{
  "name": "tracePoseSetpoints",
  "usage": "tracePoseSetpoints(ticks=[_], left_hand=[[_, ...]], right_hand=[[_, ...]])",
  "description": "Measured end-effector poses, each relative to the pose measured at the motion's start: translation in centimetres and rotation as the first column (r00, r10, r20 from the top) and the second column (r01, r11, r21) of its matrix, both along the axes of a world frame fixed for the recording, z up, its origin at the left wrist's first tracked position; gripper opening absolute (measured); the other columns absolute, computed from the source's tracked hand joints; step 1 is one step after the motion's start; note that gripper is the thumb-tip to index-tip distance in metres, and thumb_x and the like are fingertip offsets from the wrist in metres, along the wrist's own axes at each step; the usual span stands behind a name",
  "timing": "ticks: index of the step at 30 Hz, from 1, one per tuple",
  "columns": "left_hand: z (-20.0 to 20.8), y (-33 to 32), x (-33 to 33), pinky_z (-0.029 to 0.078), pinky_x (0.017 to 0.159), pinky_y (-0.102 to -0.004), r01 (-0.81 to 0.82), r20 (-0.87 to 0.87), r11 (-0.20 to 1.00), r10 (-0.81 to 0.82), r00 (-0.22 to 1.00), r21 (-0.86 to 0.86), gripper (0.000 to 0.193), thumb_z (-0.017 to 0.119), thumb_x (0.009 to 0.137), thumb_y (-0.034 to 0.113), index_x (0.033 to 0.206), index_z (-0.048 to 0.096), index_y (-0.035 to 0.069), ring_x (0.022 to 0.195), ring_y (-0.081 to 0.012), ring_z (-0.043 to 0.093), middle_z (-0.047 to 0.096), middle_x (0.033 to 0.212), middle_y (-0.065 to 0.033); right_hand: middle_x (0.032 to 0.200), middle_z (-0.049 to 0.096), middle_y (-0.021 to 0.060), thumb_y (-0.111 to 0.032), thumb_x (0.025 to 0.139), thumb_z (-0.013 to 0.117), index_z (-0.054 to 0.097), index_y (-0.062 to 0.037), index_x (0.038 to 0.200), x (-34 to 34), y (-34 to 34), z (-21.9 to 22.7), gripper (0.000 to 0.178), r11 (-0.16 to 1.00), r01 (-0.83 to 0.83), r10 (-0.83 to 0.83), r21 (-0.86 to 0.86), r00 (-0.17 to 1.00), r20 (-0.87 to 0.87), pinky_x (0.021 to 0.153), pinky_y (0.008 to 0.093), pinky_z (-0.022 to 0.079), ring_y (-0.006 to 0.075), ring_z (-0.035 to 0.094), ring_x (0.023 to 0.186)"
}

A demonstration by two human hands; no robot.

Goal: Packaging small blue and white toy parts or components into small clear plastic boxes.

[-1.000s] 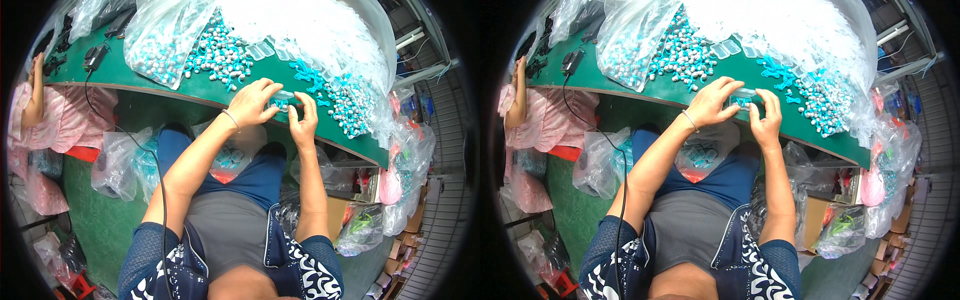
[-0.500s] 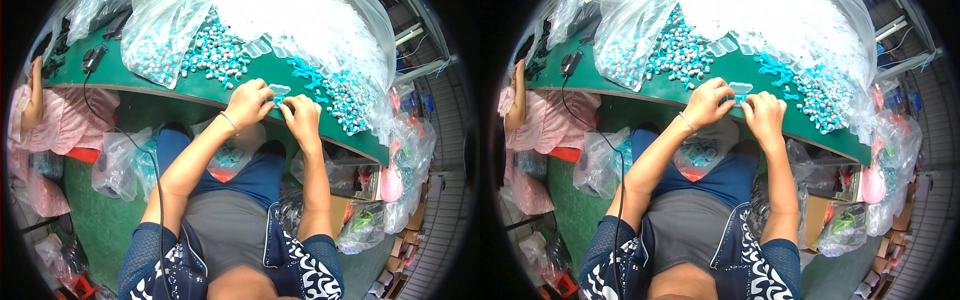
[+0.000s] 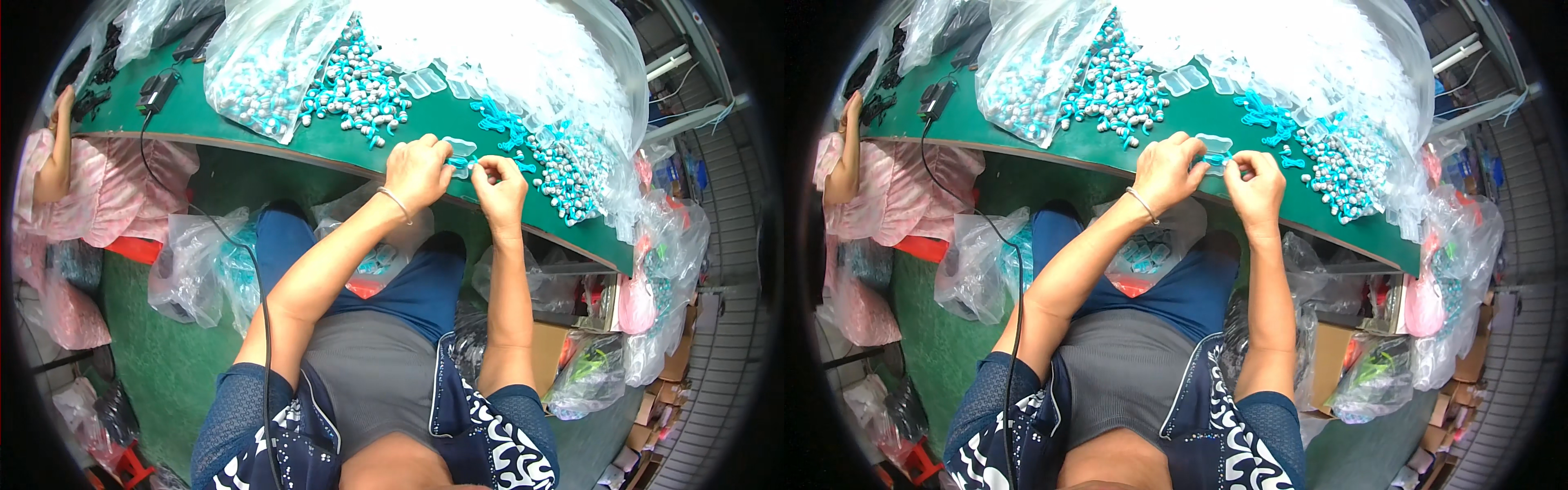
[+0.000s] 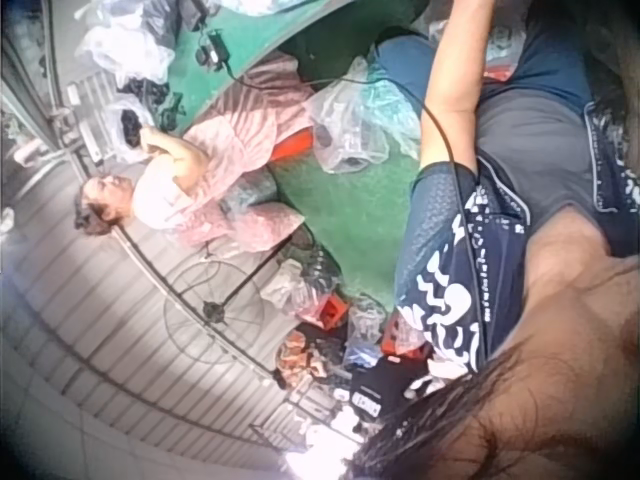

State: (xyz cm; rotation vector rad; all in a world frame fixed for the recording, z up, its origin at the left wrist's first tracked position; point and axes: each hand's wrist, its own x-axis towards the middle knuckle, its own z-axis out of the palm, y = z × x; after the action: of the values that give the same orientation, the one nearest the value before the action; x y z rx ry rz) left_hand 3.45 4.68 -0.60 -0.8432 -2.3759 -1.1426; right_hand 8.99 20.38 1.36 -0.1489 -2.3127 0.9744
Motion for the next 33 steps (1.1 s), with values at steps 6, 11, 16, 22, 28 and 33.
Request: tracePoseSetpoints(ticks=[6, 11, 16, 22, 28, 33], left_hand=[[-0.5, -1.0, -0.2, 0.051, 0.065, -0.0432, 0.081, 0.0, 0.996, -0.081, 0.997, 0.037, 0.02, 0.074, 0.079, 0.016, 0.095, 0.064, 0.009, 0.075, -0.0317, 0.064, 0.06, 0.085, -0.0095], [-0.1, -2.2, -0.5, 0.052, 0.069, -0.0413, 0.142, 0.073, 0.987, -0.147, 0.986, 0.068, 0.023, 0.074, 0.08, 0.017, 0.1, 0.065, 0.009, 0.082, -0.0305, 0.065, 0.061, 0.091, -0.0096], [-0.2, -2.4, -0.9, 0.053, 0.074, -0.041, 0.176, 0.067, 0.983, -0.18, 0.981, 0.059, 0.026, 0.073, 0.08, 0.017, 0.103, 0.066, 0.008, 0.088, -0.0305, 0.065, 0.062, 0.097, -0.0101], [-0.9, -2.2, -1.3, 0.053, 0.075, -0.0409, 0.182, 0.065, 0.983, -0.182, 0.981, 0.001, 0.027, 0.072, 0.08, 0.017, 0.105, 0.066, 0.008, 0.089, -0.0309, 0.065, 0.063, 0.096, -0.0102], [-0.2, -2.4, -0.8, 0.053, 0.072, -0.0412, 0.203, 0.06, 0.976, -0.208, 0.976, 0.082, 0.026, 0.073, 0.078, 0.015, 0.102, 0.065, 0.007, 0.086, -0.0303, 0.065, 0.063, 0.093, -0.0098], [-0.1, -1.7, -0.5, 0.052, 0.068, -0.0423, 0.191, 0.069, 0.957, -0.211, 0.975, 0.219, 0.02, 0.073, 0.08, 0.014, 0.097, 0.064, 0.007, 0.08, -0.0314, 0.065, 0.062, 0.087, -0.0102]], right_hand=[[0.078, 0.063, 0.0035, -0.016, 0.076, 0.073, 0.07, -0.0115, 0.082, 0.1, 2.8, 0.3, 0.008, 0.84, 0.128, -0.232, 0.527, 0.963, 0.136, 0.076, 0.0431, 0.043, 0.022, 0.062, 0.075], [0.08, 0.064, 0.001, -0.017, 0.078, 0.073, 0.07, -0.0136, 0.086, 0.3, 1.7, 0.8, 0.009, 0.795, 0.127, -0.106, 0.593, 0.992, -0.071, 0.078, 0.0428, 0.04, 0.0228, 0.062, 0.081], [0.082, 0.066, 0.003, -0.019, 0.079, 0.074, 0.071, -0.0128, 0.085, 0.0, -1.2, 0.8, 0.009, 0.847, -0.155, 0.137, 0.509, 0.988, 0.073, 0.073, 0.0405, 0.042, 0.0239, 0.064, 0.079], [0.075, 0.065, 0.0048, -0.017, 0.077, 0.075, 0.071, -0.0081, 0.081, -1.4, -2.6, 0.2, 0.011, 0.853, -0.071, 0.044, 0.517, 0.997, 0.064, 0.062, 0.0393, 0.045, 0.0244, 0.064, 0.068], [0.075, 0.066, 0.0067, -0.014, 0.076, 0.073, 0.071, -0.0069, 0.082, -1.3, -2.1, -0.3, 0.01, 0.976, -0.056, 0.037, 0.21, 0.995, 0.094, 0.063, 0.0382, 0.048, 0.0228, 0.065, 0.067], [0.075, 0.067, 0.0086, -0.008, 0.079, 0.071, 0.07, -0.0027, 0.087, -1.1, -2.4, 0.0, 0.01, 0.981, -0.078, 0.1, -0.178, 0.988, 0.117, 0.059, 0.03, 0.049, 0.0171, 0.062, 0.062]])
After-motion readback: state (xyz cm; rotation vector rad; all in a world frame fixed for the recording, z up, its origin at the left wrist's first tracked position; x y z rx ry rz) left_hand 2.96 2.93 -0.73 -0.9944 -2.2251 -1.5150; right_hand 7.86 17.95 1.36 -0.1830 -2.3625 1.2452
